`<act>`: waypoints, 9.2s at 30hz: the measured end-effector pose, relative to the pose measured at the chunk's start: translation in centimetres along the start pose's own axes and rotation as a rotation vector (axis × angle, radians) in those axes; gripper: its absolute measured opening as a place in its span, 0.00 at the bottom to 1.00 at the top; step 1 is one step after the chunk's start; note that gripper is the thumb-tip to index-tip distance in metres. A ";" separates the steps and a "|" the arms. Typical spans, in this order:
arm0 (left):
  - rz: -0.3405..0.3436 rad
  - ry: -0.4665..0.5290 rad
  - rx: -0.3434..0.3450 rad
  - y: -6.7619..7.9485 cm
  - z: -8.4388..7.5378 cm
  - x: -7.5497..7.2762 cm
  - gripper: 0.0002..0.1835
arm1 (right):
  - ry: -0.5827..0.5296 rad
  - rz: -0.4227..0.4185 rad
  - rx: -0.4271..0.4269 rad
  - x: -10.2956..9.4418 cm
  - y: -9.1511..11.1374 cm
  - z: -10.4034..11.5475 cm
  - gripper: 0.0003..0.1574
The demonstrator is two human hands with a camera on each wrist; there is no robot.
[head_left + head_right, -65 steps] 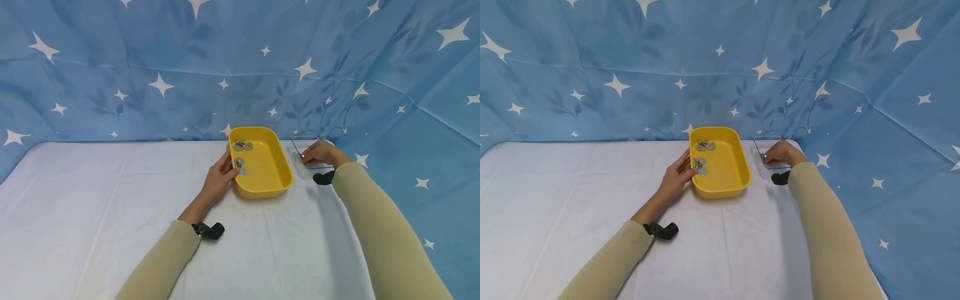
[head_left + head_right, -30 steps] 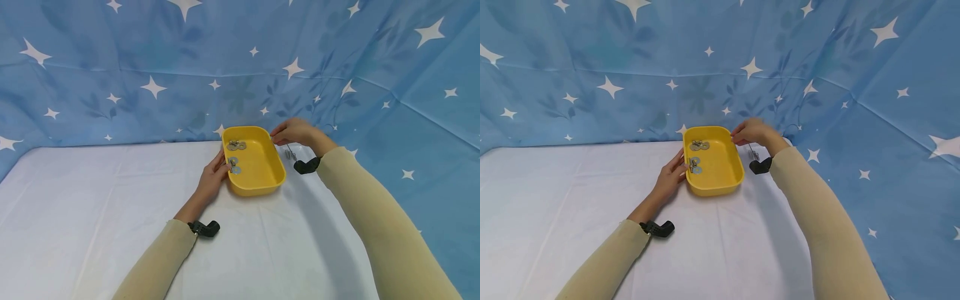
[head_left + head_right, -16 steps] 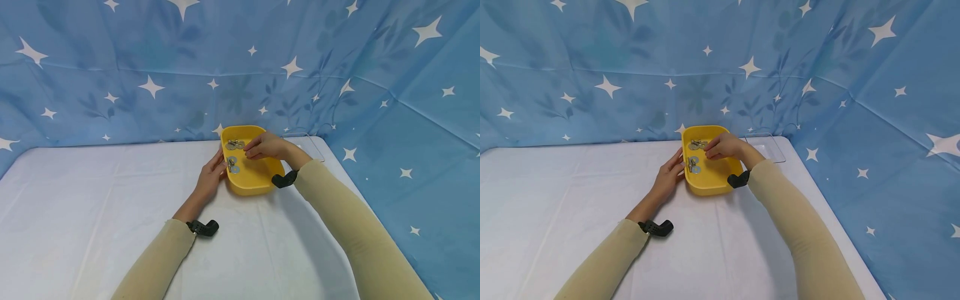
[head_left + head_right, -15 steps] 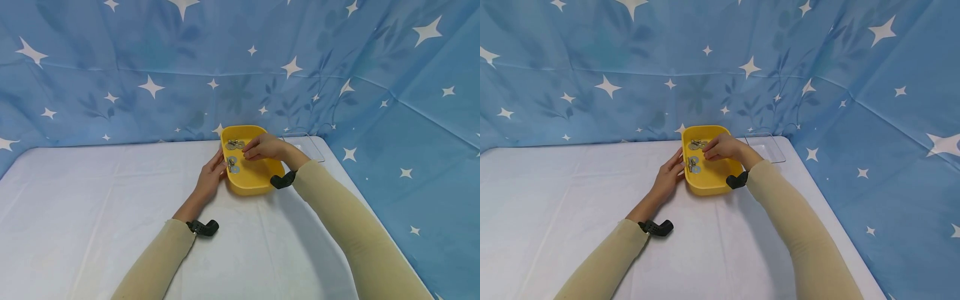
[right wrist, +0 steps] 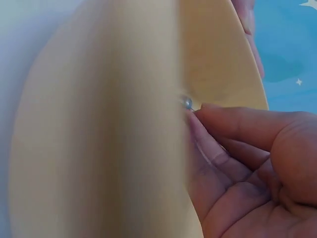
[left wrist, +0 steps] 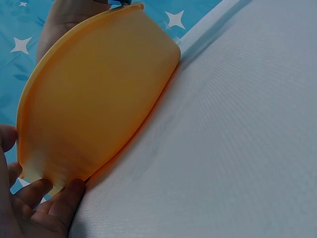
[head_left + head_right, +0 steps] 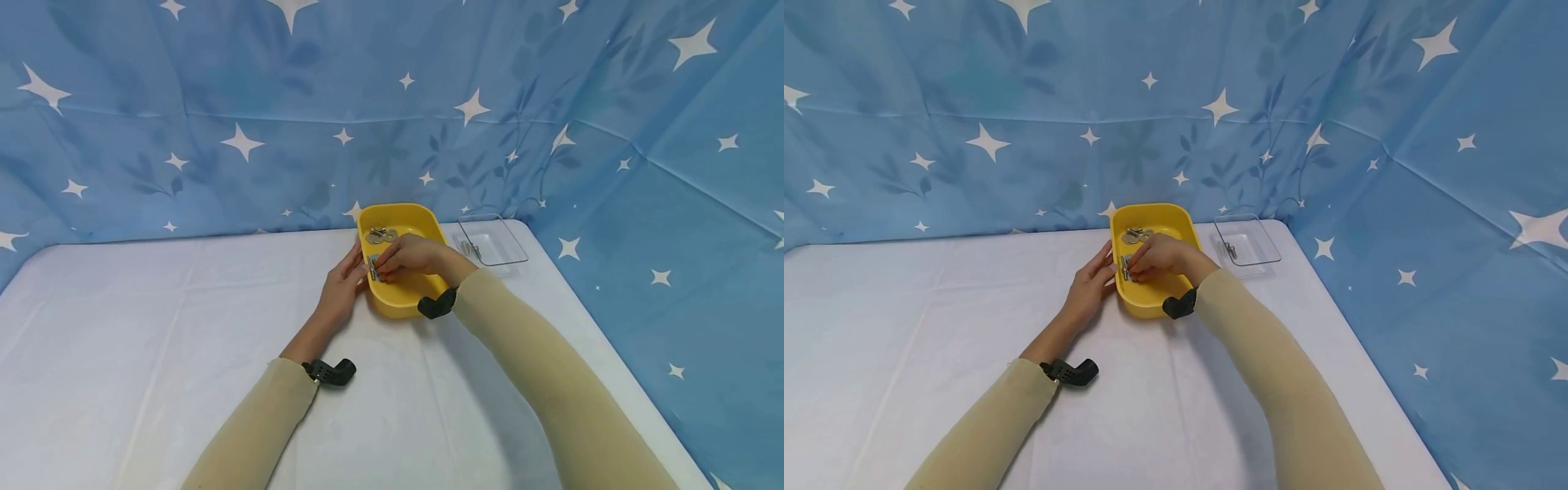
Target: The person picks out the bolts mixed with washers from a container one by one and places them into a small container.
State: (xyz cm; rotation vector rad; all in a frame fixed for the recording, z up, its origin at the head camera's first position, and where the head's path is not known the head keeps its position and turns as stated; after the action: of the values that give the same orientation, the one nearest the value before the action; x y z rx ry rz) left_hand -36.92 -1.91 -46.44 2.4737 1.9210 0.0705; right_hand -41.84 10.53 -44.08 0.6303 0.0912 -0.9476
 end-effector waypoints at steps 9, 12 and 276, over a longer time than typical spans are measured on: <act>-0.013 -0.039 -0.001 -0.1 0.2 0.2 0.32 | -0.114 -0.013 0.061 0.8 -0.3 -0.7 0.18; -0.018 -0.049 -0.002 -0.1 0.2 0.1 0.32 | -0.157 -0.026 0.076 1.0 -0.4 -1.0 0.18; 0.014 0.040 0.011 -0.2 0.4 -0.1 0.32 | 0.135 -0.381 0.301 -18.1 7.6 -9.7 0.26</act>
State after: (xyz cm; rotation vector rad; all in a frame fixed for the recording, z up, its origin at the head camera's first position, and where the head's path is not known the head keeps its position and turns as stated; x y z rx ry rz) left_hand -37.10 -1.94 -46.87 2.5123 1.9237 0.1116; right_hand -44.73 32.19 -42.34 0.9776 0.1963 -1.2989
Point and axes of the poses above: each hand's wrist, its own y-axis away from the middle knuckle, its own x-axis out of the palm, z = x × y, the point moved 9 cm from there along -y, towards the middle knuckle, and after that the axes turned 4 degrees about -x, right-handed, at the moved point
